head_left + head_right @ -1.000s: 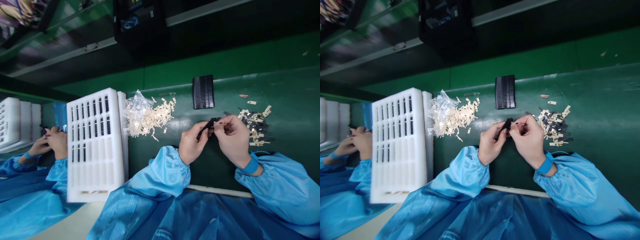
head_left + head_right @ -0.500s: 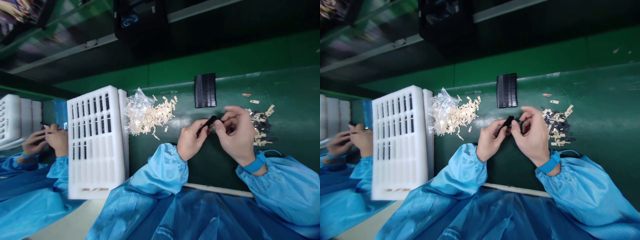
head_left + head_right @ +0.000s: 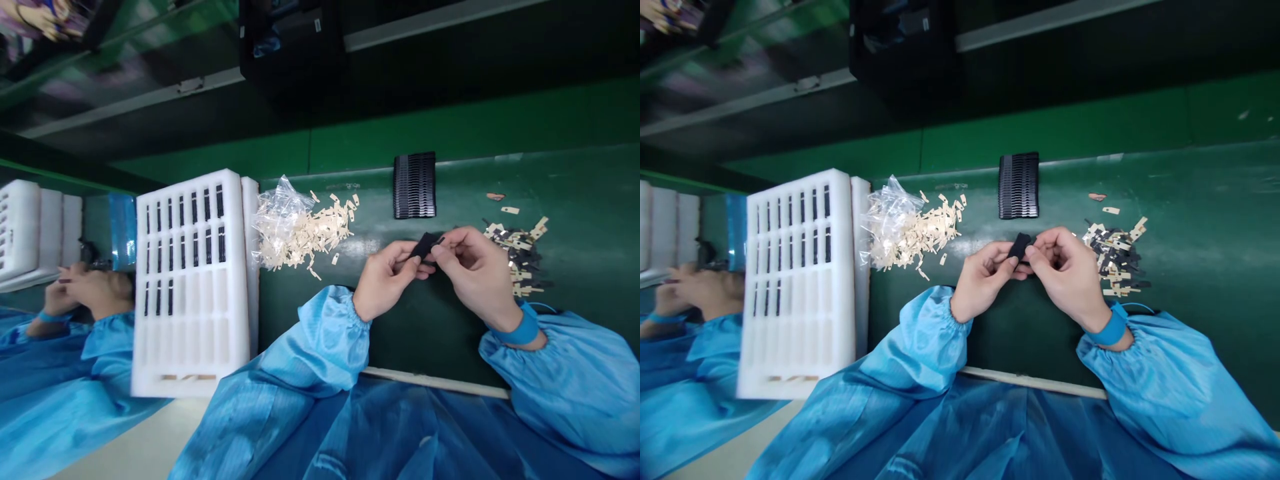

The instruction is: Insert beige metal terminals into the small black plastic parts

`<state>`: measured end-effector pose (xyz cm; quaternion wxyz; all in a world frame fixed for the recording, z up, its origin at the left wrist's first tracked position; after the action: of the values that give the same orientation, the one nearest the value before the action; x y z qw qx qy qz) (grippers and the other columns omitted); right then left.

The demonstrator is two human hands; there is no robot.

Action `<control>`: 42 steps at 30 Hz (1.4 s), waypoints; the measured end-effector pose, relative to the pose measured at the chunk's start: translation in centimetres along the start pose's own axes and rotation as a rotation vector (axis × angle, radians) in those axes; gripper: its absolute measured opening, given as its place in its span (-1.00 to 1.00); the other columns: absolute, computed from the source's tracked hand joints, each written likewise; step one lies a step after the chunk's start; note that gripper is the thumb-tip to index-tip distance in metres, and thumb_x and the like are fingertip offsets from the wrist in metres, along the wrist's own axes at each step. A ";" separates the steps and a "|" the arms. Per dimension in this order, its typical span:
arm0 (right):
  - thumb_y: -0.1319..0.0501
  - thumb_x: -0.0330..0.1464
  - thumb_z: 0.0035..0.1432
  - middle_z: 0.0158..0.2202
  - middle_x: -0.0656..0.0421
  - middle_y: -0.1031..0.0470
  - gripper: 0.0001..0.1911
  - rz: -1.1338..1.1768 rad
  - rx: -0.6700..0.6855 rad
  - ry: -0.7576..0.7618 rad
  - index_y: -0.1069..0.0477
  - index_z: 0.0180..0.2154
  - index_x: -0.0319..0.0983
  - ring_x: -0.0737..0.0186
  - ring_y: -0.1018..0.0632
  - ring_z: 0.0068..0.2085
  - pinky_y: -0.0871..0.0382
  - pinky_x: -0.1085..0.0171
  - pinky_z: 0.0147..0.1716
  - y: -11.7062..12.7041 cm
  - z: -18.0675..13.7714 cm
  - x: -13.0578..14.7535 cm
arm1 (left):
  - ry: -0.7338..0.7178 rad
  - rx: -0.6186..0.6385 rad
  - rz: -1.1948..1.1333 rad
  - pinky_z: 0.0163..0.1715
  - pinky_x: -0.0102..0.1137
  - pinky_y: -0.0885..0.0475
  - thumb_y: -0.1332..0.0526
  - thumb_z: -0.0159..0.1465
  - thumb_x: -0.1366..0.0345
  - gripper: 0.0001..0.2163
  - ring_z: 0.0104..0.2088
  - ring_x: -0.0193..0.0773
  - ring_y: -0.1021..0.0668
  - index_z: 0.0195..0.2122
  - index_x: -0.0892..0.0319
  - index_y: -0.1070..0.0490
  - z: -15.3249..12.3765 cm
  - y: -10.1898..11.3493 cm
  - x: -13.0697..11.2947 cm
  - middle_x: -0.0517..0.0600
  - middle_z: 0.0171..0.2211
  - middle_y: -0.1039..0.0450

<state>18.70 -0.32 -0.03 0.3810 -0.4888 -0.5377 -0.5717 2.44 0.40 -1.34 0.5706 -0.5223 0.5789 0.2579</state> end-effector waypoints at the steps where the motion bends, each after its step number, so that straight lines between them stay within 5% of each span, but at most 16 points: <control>1: -0.35 -0.33 0.20 -0.46 0.25 -0.42 -0.90 -0.001 0.001 -0.006 -0.44 -0.32 -0.15 0.31 -0.42 -0.49 -0.30 0.31 -0.55 0.0 0.0 -0.1 | -0.001 0.000 -0.003 -0.14 -0.35 -0.65 -0.31 0.34 0.01 -0.61 -0.19 -0.21 -0.72 -0.01 0.23 -0.45 0.0 0.0 0.1 0.11 -0.13 -0.65; 13: -0.38 -0.29 0.21 -0.49 0.25 -0.44 -0.84 0.085 0.052 -0.037 -0.44 -0.34 -0.15 0.32 -0.47 -0.49 -0.36 0.33 -0.51 0.4 0.4 0.2 | 0.020 0.045 -0.029 -0.13 -0.37 -0.61 -0.31 0.34 0.04 -0.61 -0.17 -0.20 -0.71 0.01 0.26 -0.43 -0.2 0.1 -0.3 0.14 -0.14 -0.65; 26: -0.33 -0.12 0.30 -0.42 0.23 -0.49 -0.74 0.276 0.338 -0.031 -0.44 -0.22 -0.16 0.36 -0.44 -0.48 -0.36 0.35 -0.48 0.9 0.3 1.2 | 0.473 0.363 -0.386 -0.50 -0.58 -0.52 -0.41 0.23 -0.01 -0.58 -0.47 -0.33 -0.66 -0.16 0.26 -0.40 -0.1 1.1 -1.3 0.01 -0.41 -0.57; 35: -0.29 -0.21 0.35 -0.44 0.25 -0.47 -0.83 0.228 0.331 0.020 -0.40 -0.20 -0.15 0.34 -0.46 -0.46 -0.36 0.34 -0.46 0.6 0.0 1.0 | 0.498 0.401 -0.405 -0.65 -0.61 -0.38 -0.33 0.30 -0.05 -0.61 -0.61 -0.42 -0.54 -0.22 0.22 -0.35 -0.1 1.0 -1.3 -0.21 -0.56 -0.25; 42: -0.31 -0.25 0.32 -0.41 0.23 -0.45 -0.86 0.179 0.054 0.130 -0.48 -0.27 -0.16 0.35 -0.41 -0.46 -0.33 0.32 -0.44 2.3 0.9 1.2 | 0.495 0.339 -0.363 -0.70 -0.58 -0.31 -0.29 0.33 -0.02 -0.64 -0.65 -0.41 -0.47 -0.22 0.21 -0.35 0.0 1.2 -1.6 -0.23 -0.58 -0.15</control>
<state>20.74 0.41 1.62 0.4775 -0.4866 -0.4811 -0.5511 1.05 1.29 -0.20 0.5279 -0.5613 0.6321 -0.0819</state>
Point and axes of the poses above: each hand's wrist, its own z-axis towards the middle knuckle, its own y-axis out of the back of the hand, x = y × z, the point moved 2 cm from there along z, towards the middle knuckle
